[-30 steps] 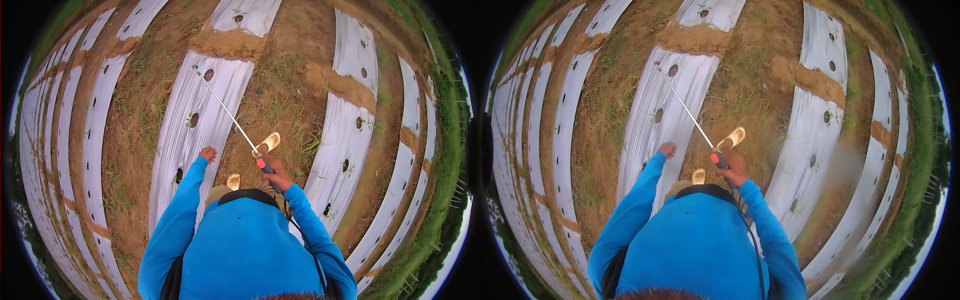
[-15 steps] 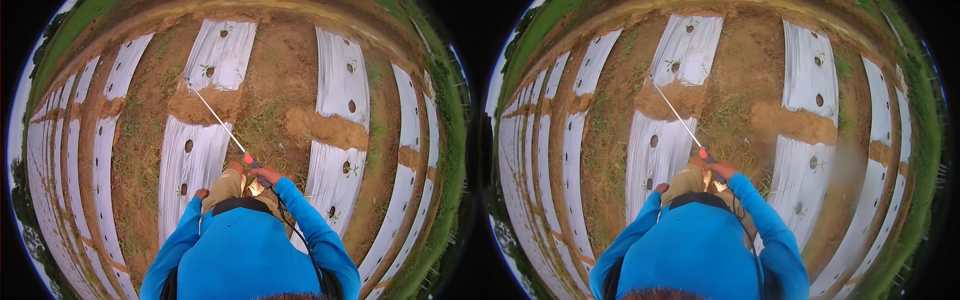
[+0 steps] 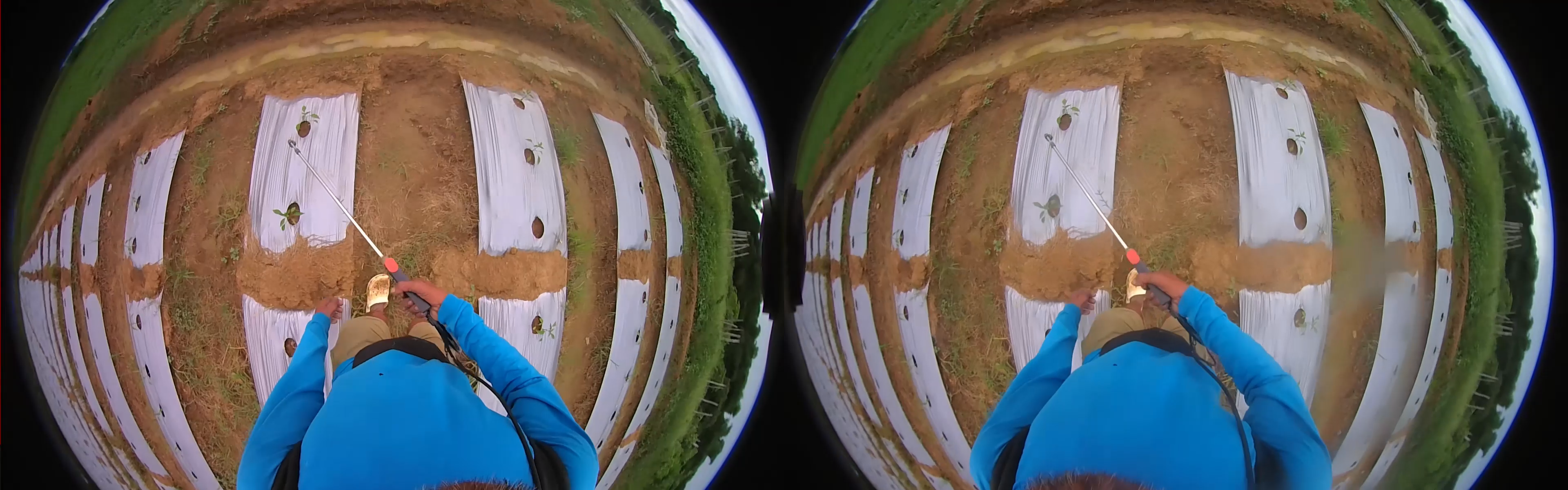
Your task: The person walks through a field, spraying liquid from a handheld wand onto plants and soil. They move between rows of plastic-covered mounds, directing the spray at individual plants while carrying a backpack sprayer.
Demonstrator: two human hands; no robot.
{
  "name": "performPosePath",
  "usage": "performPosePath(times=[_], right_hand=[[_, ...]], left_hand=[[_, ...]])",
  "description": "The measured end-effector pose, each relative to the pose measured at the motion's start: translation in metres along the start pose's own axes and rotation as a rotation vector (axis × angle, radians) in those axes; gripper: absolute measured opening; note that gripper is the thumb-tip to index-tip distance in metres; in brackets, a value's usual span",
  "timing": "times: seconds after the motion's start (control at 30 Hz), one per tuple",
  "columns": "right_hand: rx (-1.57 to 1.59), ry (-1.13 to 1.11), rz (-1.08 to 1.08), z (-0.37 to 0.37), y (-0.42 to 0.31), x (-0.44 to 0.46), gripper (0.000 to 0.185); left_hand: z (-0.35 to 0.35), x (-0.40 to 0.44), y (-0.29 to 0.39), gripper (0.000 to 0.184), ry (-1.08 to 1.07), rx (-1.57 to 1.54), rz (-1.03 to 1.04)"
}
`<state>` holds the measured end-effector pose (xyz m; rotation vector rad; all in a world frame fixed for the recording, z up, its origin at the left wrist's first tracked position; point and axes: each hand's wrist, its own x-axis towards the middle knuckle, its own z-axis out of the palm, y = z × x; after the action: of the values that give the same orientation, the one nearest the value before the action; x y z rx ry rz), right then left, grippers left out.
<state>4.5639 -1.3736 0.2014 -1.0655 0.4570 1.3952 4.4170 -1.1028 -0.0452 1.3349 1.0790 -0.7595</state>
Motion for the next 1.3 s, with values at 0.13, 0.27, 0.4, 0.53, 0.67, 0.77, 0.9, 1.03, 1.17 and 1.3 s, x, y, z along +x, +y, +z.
performPosePath(times=[0.13, 0.27, 0.4, 0.53, 0.67, 0.77, 0.9, 1.03, 1.17, 1.3], right_hand=[[0.088, -0.060, -0.015, 0.000, -0.082, 0.019, 0.025], [0.167, -0.168, -0.010, -0.011, -0.145, 0.041, 0.021], [0.214, -0.283, -0.089, -0.036, -0.194, 0.063, 0.020], [0.345, -0.387, -0.043, -0.073, -0.244, 0.088, 0.021], [0.595, -0.274, -0.126, -0.127, -0.296, 0.085, 0.026], [0.693, -0.247, -0.242, -0.159, -0.342, 0.070, 0.025], [0.793, -0.017, -0.533, -0.198, -0.401, 0.045, 0.027], [0.894, 0.156, -0.712, -0.251, -0.440, 0.040, 0.028], [1.003, 0.228, -0.845, -0.288, -0.471, 0.017, 0.028], [1.132, 0.232, -0.832, -0.290, -0.470, 0.003, 0.026]], left_hand=[[-0.027, 0.051, 0.106, 0.023, -0.162, -0.077, 0.035], [-0.040, 0.095, 0.173, 0.020, -0.106, 0.123, -0.078], [-0.037, 0.101, 0.213, 0.022, -0.083, 0.207, -0.171], [-0.032, 0.098, 0.257, 0.015, -0.040, 0.270, -0.329], [-0.019, 0.106, 0.319, 0.020, -0.190, 0.678, 0.026], [0.000, 0.099, 0.413, 0.023, -0.140, 0.703, 0.024], [0.016, 0.135, 0.531, 0.025, 0.009, 0.454, -0.142], [0.056, 0.160, 0.635, 0.023, -0.059, 0.579, 0.012], [0.116, 0.182, 0.696, 0.025, -0.195, 0.721, 0.106], [0.177, 0.208, 0.729, 0.027, -0.337, 0.879, 0.067]])
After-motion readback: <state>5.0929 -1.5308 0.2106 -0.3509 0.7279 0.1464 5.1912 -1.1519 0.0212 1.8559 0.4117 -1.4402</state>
